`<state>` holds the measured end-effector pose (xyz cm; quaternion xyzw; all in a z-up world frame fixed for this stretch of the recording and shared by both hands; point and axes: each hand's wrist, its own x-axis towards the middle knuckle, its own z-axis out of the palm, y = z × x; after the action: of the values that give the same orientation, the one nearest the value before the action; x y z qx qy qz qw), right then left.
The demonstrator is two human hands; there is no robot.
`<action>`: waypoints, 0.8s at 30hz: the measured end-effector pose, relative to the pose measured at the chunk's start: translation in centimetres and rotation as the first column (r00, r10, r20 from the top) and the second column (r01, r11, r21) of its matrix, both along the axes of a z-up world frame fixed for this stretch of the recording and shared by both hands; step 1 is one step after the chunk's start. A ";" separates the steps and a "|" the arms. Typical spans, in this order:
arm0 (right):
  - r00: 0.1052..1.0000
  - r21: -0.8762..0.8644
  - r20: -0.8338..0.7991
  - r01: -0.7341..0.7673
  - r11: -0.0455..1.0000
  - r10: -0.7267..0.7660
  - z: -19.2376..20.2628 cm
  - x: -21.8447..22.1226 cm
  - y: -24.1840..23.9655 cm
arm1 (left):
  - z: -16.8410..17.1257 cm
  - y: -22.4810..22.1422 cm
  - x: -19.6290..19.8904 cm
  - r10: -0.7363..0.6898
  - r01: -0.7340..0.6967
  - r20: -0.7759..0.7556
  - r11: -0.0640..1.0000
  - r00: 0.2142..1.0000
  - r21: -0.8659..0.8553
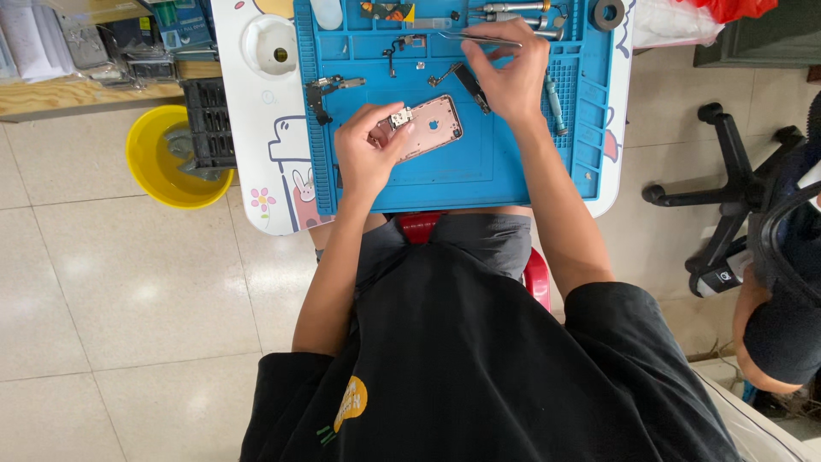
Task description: The person disassembles a smartphone on a blue work mat, using tweezers and a screwdriver to remove and reposition small internal components. They handle the phone casing, a battery, and various connectors, placing parts on the mat and adjusting them with tools.
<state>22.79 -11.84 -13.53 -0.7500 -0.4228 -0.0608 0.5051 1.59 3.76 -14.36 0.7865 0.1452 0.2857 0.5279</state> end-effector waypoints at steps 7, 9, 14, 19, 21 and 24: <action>0.999 -0.030 -0.031 -0.013 0.999 0.012 -1.0 0.1 0.3 | -0.6 -0.1 0.1 -0.003 0.002 0.011 0.998 1.000 0.056; 1.000 -0.044 -0.002 0.008 0.999 -0.008 -0.8 0.0 0.5 | -0.7 -0.1 0.0 -0.018 0.021 -0.024 0.993 1.000 0.119; 0.999 -0.057 0.032 0.013 0.998 -0.011 -1.0 0.1 0.7 | -0.8 0.0 0.0 -0.023 0.029 -0.041 0.989 0.999 0.147; 0.998 -0.069 0.056 0.028 0.997 -0.024 -1.2 0.0 0.6 | -0.8 -0.2 -0.1 -0.019 0.024 -0.035 0.988 0.999 0.152; 0.998 -0.066 0.063 0.029 0.997 -0.025 -1.2 0.0 0.6 | -0.6 -0.2 0.0 -0.026 0.029 -0.025 0.989 0.999 0.147; 0.996 -0.062 0.079 0.033 0.998 -0.028 -1.2 0.0 0.7 | -0.4 -0.1 0.0 -0.029 0.034 -0.030 0.988 0.999 0.153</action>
<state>22.77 -11.10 -14.73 -0.7691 -0.4323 -0.0844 0.4632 1.57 3.64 -14.80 0.8309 0.1177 0.2767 0.4681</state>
